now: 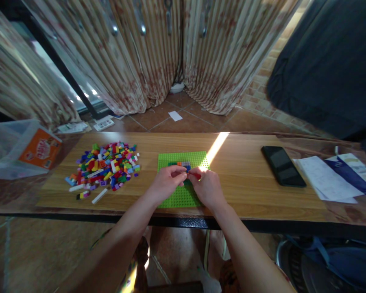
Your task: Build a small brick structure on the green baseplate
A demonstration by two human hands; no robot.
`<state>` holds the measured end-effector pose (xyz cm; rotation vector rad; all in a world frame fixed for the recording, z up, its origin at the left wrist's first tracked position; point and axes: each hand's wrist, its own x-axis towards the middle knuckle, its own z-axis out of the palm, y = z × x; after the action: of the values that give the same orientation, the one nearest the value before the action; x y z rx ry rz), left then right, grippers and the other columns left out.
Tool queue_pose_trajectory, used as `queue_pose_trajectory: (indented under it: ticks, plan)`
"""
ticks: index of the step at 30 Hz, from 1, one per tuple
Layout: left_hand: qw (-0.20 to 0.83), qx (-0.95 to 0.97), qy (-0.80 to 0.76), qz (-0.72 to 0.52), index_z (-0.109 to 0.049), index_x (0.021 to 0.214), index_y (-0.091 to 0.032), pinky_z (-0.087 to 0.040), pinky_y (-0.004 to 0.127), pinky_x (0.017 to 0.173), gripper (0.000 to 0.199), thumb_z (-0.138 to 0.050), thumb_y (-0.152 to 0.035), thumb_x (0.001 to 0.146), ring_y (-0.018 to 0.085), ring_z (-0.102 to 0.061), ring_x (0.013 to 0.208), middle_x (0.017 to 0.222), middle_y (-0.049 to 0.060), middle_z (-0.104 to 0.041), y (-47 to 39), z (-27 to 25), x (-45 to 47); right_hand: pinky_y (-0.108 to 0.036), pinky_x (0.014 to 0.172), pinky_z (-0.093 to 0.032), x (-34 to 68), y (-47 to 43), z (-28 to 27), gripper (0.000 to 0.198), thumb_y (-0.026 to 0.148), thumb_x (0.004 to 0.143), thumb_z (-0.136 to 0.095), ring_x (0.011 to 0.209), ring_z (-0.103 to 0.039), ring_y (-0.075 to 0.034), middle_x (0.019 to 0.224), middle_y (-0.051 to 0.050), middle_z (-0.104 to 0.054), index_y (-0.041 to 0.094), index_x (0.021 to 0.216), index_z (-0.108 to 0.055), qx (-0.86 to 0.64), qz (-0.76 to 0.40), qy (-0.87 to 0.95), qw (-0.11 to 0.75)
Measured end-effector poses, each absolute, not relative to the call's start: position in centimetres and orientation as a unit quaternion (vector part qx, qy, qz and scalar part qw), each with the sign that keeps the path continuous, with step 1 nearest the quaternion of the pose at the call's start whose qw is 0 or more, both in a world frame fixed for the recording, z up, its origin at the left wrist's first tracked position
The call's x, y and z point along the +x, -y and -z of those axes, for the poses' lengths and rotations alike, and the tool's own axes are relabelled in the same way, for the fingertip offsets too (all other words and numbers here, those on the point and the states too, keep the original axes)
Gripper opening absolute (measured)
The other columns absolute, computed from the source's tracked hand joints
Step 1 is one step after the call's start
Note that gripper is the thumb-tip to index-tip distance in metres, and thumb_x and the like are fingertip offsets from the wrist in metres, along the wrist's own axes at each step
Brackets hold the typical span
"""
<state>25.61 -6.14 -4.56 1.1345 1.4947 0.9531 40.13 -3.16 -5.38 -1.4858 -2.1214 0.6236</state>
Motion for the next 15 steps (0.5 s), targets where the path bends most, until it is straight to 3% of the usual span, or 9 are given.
queue_pose_trajectory:
  ticks: [15]
  plan:
    - [0.519, 0.435, -0.618, -0.4, -0.064, 0.11, -0.011, -0.052, 0.023, 0.062, 0.029, -0.059, -0.019, 0.083, 0.013, -0.067, 0.07, 0.096, 0.011, -0.071, 6.6, 3.3, 25.9, -0.026, 0.061, -0.045, 40.0, 3.2, 5.5, 0.018, 0.029, 0.084, -0.056, 0.069, -0.066, -0.018, 0.075, -0.003, -0.074, 0.023, 0.079, -0.073, -0.552, -0.194, 0.782, 0.217]
